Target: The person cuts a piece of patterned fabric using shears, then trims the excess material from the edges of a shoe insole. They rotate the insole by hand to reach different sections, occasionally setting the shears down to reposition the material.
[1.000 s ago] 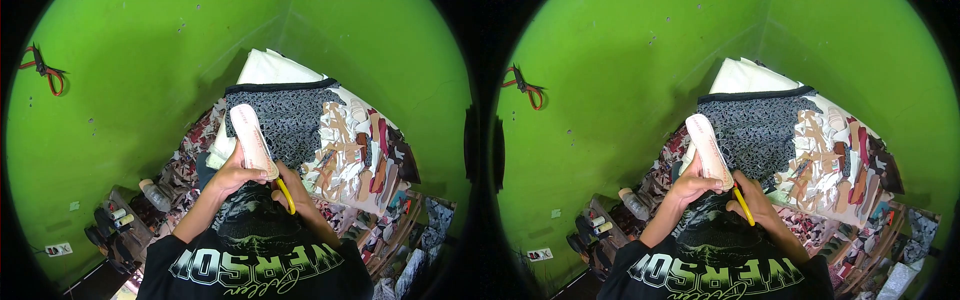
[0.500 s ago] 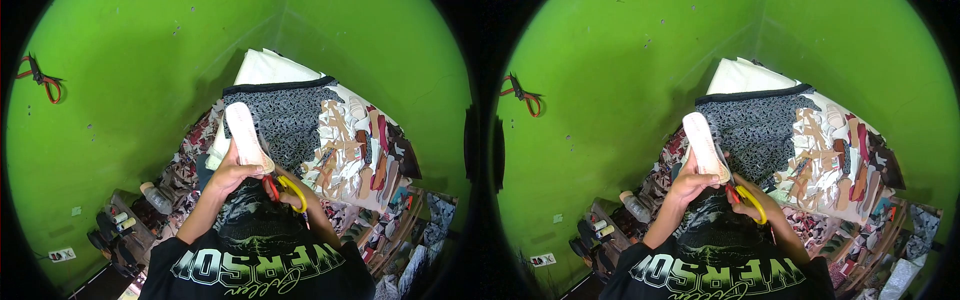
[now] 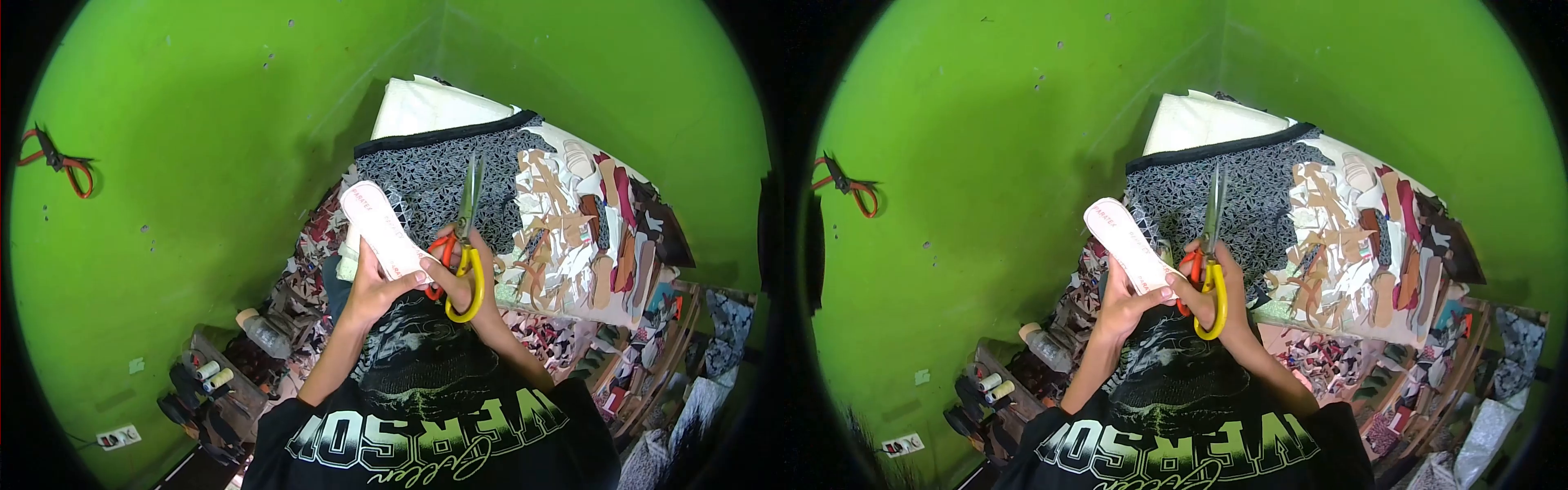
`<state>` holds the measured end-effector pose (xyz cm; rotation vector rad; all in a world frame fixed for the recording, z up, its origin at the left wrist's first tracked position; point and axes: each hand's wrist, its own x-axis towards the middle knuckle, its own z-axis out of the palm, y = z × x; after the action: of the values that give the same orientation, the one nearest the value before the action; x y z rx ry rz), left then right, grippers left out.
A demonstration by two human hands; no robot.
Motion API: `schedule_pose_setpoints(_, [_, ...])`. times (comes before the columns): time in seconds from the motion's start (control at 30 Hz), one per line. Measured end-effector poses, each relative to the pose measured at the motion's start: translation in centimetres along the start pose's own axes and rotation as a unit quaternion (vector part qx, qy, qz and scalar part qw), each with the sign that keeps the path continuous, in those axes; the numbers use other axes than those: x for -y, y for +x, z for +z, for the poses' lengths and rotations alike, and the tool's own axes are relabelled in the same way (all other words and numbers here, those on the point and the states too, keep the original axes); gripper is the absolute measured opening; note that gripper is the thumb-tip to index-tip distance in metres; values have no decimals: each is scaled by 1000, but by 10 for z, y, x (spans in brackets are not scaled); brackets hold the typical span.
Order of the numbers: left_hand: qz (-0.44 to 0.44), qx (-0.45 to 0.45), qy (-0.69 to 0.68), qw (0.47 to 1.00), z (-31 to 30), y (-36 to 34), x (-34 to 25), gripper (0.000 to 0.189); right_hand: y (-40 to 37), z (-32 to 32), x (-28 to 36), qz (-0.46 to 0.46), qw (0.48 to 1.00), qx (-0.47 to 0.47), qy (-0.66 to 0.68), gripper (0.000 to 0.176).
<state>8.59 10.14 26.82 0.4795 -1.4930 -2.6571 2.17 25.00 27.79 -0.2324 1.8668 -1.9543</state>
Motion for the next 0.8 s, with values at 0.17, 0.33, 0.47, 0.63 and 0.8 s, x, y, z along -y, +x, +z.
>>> schedule_pose_setpoints(0.17, [39, -34, 39, 998, -8, -6, 4, 58, -7, 6, 3, 3, 1000, 5, -10, 38])
schedule_pose_setpoints(0.33, [17, -91, 100, 991, -23, -2, -5, 20, -10, 8, 12, 19, 1000, 13, -6, 37])
schedule_pose_setpoints(0.47, [133, -155, 75, 976, -16, 6, 4, 22, -13, 9, 15, 33, 998, 50, -10, 37])
schedule_pose_setpoints(0.63, [219, -170, 143, 950, -7, 10, 0, 36, -17, 12, 10, 26, 995, 82, 53, 40])
schedule_pose_setpoints(0.8, [242, -190, 145, 940, -9, 14, -6, 44, -21, -24, -3, -4, 981, 194, 26, 60])
